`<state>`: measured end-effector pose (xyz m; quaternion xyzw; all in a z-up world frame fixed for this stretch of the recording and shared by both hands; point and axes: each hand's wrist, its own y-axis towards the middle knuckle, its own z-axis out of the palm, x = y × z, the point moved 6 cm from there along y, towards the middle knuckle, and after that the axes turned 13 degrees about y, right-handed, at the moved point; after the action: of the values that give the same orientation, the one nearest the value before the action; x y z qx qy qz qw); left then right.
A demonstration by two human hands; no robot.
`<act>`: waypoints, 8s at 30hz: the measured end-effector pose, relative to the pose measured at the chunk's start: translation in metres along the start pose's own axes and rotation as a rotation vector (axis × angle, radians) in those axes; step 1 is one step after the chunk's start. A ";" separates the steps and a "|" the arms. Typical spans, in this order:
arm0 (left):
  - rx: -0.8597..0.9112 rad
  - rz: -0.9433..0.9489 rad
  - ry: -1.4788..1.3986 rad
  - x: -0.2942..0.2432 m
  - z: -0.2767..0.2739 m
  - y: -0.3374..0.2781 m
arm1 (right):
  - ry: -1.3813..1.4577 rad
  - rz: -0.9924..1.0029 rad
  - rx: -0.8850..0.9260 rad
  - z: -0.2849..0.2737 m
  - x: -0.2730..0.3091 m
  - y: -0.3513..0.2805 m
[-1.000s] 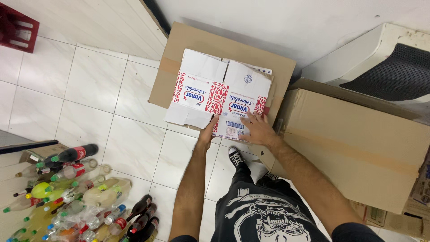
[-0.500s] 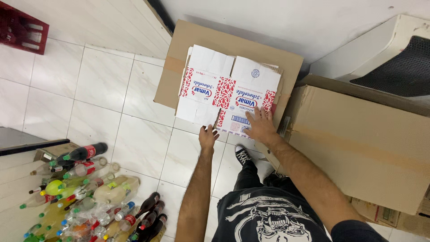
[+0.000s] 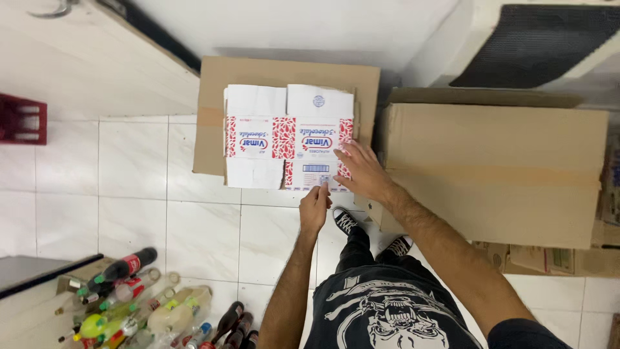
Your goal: The person picks up and unfolds several cardboard boxes, flattens them, and stacks them on top of other boxes.
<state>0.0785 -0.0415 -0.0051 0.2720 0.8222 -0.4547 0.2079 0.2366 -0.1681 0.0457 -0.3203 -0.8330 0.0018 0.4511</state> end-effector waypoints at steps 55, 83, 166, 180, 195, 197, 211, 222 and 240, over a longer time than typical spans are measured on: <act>0.729 0.692 1.165 -0.223 0.943 -0.215 | 0.545 0.792 -0.435 -0.144 -0.559 -0.802; 0.681 0.604 1.180 -0.244 0.981 -0.270 | 0.379 0.603 -0.422 -0.205 -0.641 -0.882; -0.122 -0.189 -0.177 -0.138 0.103 -0.388 | 0.876 -0.248 0.217 -0.150 -0.144 -0.334; -0.385 0.082 -1.016 -0.026 0.131 -0.239 | 1.190 0.107 0.003 -0.180 -0.088 -0.206; -0.442 -0.038 -1.286 0.036 -0.033 -0.052 | 0.447 0.546 0.097 -0.071 -0.060 -0.089; -0.442 -0.042 -1.324 0.036 -0.054 -0.021 | 0.429 0.541 0.089 -0.050 -0.066 -0.076; -0.401 -0.283 -1.009 0.148 -0.027 0.112 | -0.134 0.060 0.158 0.029 -0.009 0.040; -0.427 -0.149 -0.193 0.110 -0.033 0.048 | -0.110 0.076 0.183 0.055 -0.030 0.010; 0.242 0.530 0.302 -0.161 0.176 -0.117 | 0.181 0.321 -0.213 -0.084 -0.105 -0.245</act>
<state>0.1442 -0.2855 0.0765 0.5636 0.6842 -0.4338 0.1611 0.2099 -0.4432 0.0877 -0.4935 -0.7229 -0.0433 0.4816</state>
